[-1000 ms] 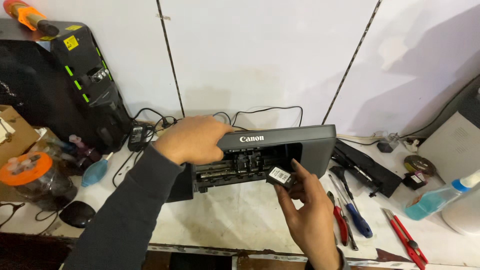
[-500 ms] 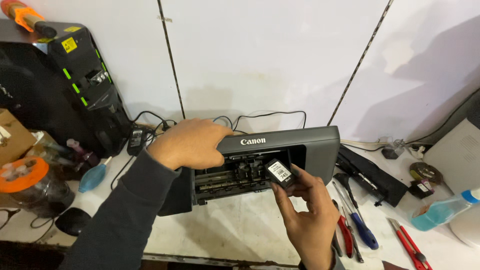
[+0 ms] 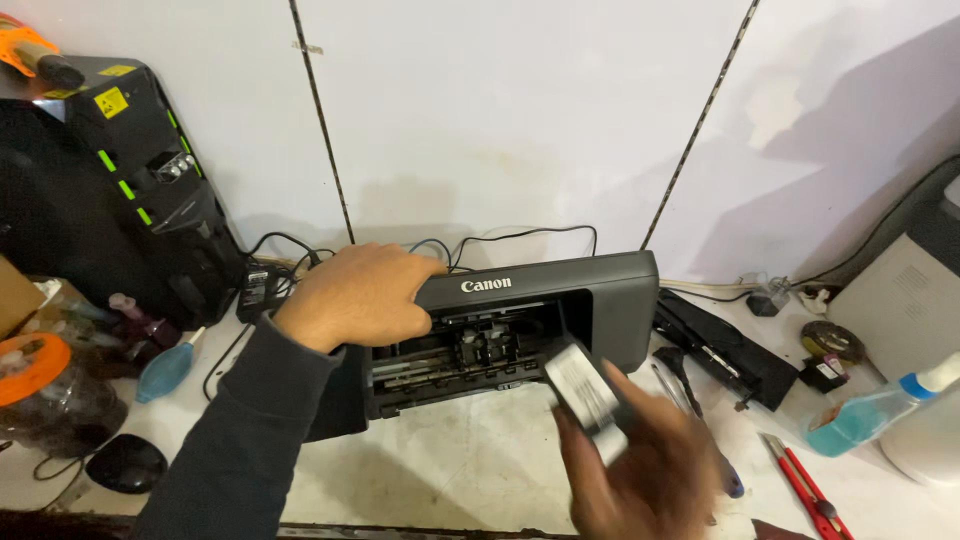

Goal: The person removes an ink cartridge from a Canon printer, then inserts a new cartridge into the carriage. They close the printer's front cover and power on the device by plugging in the power cord.

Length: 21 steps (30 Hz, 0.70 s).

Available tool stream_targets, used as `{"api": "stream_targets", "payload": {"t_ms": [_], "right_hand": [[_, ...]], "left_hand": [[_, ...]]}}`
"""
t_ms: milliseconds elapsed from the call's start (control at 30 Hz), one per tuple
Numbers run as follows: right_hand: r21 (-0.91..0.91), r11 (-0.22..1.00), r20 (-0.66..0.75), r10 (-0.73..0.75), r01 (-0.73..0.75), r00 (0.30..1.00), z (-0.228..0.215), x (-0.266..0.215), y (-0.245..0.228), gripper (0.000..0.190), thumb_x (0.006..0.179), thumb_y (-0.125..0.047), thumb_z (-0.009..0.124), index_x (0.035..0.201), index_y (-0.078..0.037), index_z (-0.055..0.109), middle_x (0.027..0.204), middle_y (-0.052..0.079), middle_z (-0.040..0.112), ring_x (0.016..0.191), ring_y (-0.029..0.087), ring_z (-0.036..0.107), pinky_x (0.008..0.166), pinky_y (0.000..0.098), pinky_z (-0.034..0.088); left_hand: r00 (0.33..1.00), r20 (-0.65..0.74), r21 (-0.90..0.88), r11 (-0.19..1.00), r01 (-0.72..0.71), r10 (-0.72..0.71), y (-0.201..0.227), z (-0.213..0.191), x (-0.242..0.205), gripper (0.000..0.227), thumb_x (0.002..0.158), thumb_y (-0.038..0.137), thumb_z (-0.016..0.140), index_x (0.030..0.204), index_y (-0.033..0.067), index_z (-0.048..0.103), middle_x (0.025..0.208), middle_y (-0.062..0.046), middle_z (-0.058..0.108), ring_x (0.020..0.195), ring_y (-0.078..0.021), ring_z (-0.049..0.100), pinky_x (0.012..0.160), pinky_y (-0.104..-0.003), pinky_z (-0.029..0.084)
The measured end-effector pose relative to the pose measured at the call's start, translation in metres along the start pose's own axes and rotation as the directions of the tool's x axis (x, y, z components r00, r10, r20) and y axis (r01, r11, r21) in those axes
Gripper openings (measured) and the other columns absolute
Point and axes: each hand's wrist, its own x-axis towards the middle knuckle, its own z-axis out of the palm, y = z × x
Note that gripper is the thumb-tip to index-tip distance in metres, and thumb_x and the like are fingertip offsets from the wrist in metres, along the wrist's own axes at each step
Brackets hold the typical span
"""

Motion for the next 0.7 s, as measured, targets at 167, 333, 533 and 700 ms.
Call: {"api": "stream_targets", "payload": {"t_ms": [167, 333, 533, 700], "right_hand": [[-0.719, 0.692, 0.681, 0.681, 0.071, 0.269, -0.098, 0.012, 0.141, 0.076, 0.09, -0.041, 0.071, 0.148, -0.033, 0.022, 0.15, -0.002, 0.033, 0.135, 0.015, 0.038, 0.116, 0.0409, 0.031], [-0.046, 0.918, 0.282, 0.39, -0.393, 0.877, -0.003, 0.001, -0.088, 0.053, 0.054, 0.004, 0.091, 0.102, -0.01, 0.073, 0.08, 0.01, 0.088, 0.075, 0.01, 0.085, 0.048, 0.0182, 0.063], [-0.187, 0.942, 0.126, 0.305, -0.279, 0.944, 0.011, 0.002, -0.091, 0.032, 0.06, -0.022, 0.09, 0.091, -0.018, 0.082, 0.075, -0.005, 0.082, 0.064, -0.001, 0.069, 0.059, 0.013, 0.049], [-0.243, 0.938, 0.23, -0.192, 0.247, 0.954, 0.02, -0.017, 0.009, 0.062, 0.08, -0.034, 0.089, 0.13, -0.006, 0.065, 0.097, 0.006, 0.071, 0.08, 0.016, 0.07, 0.069, 0.0256, 0.055]], "left_hand": [[0.995, -0.061, -0.084, 0.993, -0.079, 0.074, -0.01, 0.008, 0.009, 0.066, 0.072, 0.017, 0.056, 0.137, 0.012, 0.063, 0.086, -0.01, 0.068, 0.073, -0.0281, 0.058, 0.063, -0.04, 0.049], [0.999, -0.042, 0.037, 0.999, -0.004, 0.005, -0.003, 0.005, 0.009, 0.065, 0.073, 0.022, 0.057, 0.137, 0.0256, 0.061, 0.12, -0.011, 0.072, 0.108, -0.0372, 0.068, 0.085, -0.052, 0.055], [0.999, 0.018, 0.002, 0.999, 0.037, -0.037, 0.007, -0.008, 0.003, 0.04, 0.082, 0.024, 0.059, 0.122, 0.0249, 0.066, 0.103, -0.003, 0.074, 0.09, -0.024, 0.071, 0.073, -0.04, 0.058], [1.0, -0.027, 0.012, 1.0, 0.013, -0.013, -0.004, 0.006, 0.006, 0.075, 0.075, 0.017, 0.054, 0.15, 0.0241, 0.051, 0.136, -0.011, 0.065, 0.122, -0.0386, 0.063, 0.094, -0.053, 0.054]]}}
